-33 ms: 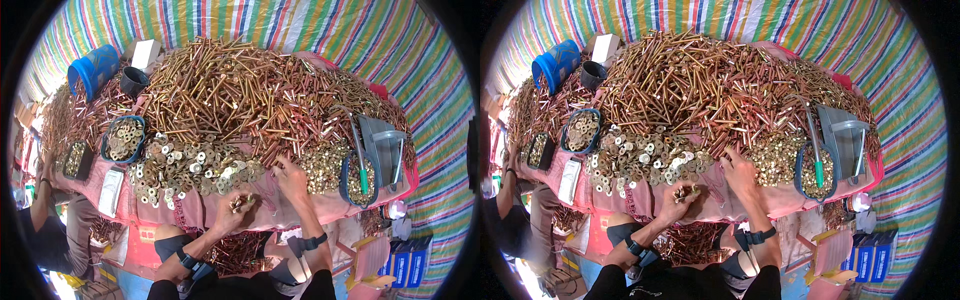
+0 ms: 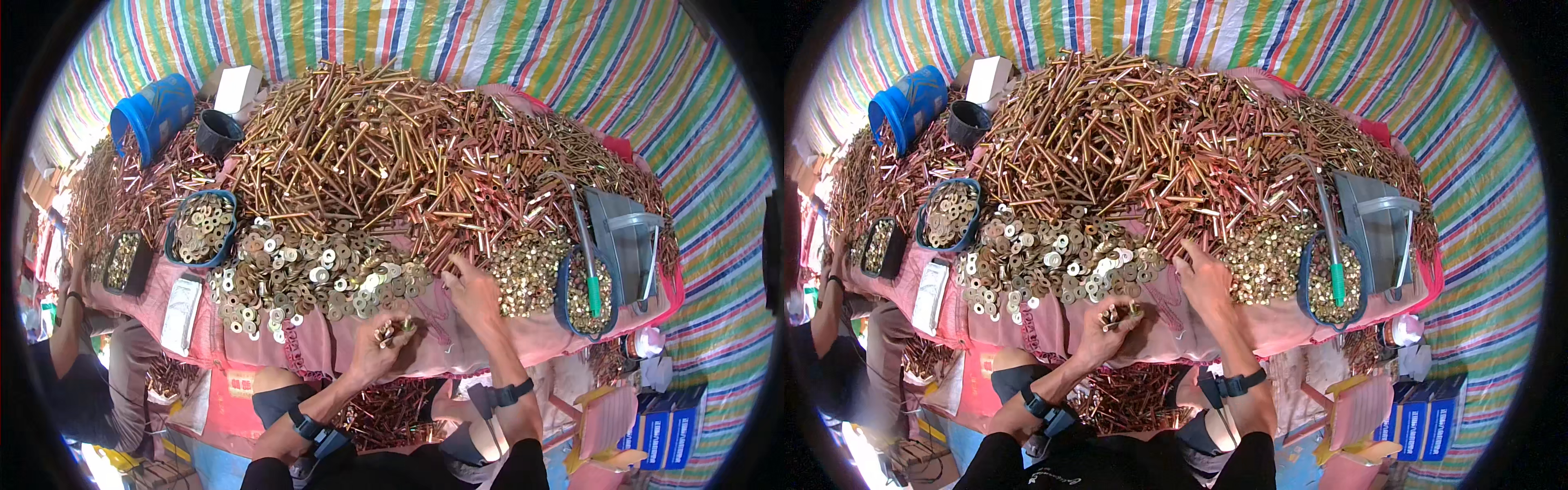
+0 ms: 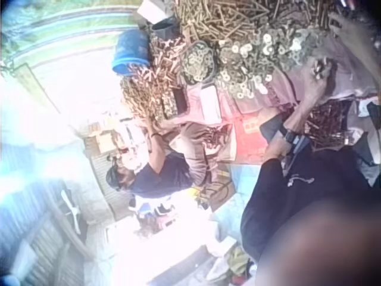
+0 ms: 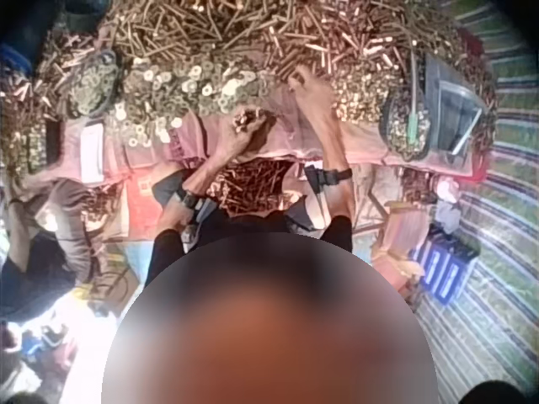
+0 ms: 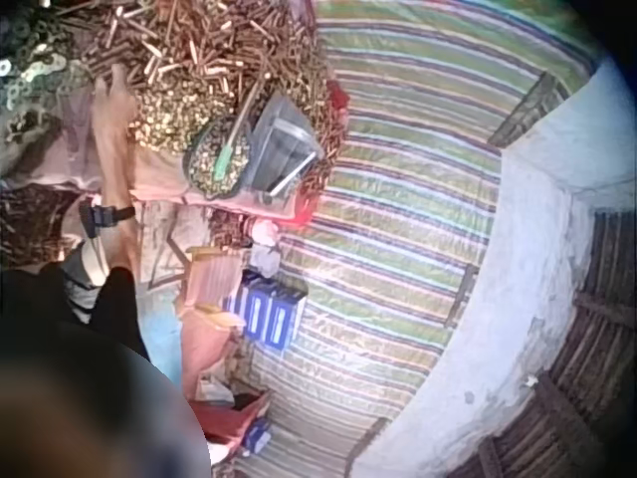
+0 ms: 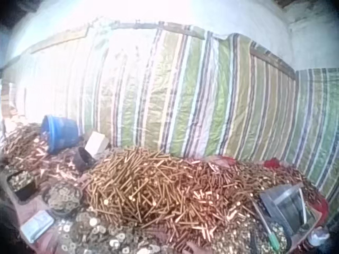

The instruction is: The person picks up and slides a metal washer onto a thin metal rod, then sets the assembly into a pile on the table before repeating the process with another rod and washer.

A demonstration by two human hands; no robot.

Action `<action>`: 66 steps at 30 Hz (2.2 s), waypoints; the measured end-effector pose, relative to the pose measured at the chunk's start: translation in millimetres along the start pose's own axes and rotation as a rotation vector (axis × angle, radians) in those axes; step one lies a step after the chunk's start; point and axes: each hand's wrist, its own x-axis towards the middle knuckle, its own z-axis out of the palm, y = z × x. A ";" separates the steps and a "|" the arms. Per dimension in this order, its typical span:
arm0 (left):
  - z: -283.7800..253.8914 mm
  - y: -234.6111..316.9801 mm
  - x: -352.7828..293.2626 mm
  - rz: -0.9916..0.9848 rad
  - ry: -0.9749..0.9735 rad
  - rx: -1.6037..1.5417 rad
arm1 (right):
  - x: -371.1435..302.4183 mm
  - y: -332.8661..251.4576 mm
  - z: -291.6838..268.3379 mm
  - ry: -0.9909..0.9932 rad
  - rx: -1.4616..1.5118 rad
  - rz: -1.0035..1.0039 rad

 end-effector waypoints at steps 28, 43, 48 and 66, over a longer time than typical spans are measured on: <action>-8.6 -10.2 -0.6 0.161 -0.063 0.024 | 1.7 3.4 2.9 -0.124 0.231 0.284; -6.9 -5.7 0.4 0.148 -0.031 -0.036 | -44.9 -55.7 -15.0 -0.310 1.164 0.313; -7.3 -2.4 0.2 0.130 -0.022 0.020 | -49.3 -75.7 -17.6 -0.189 0.950 0.091; 3.0 -5.0 -0.3 -0.105 0.127 -0.236 | -55.1 -72.6 -14.2 -0.129 0.267 -0.557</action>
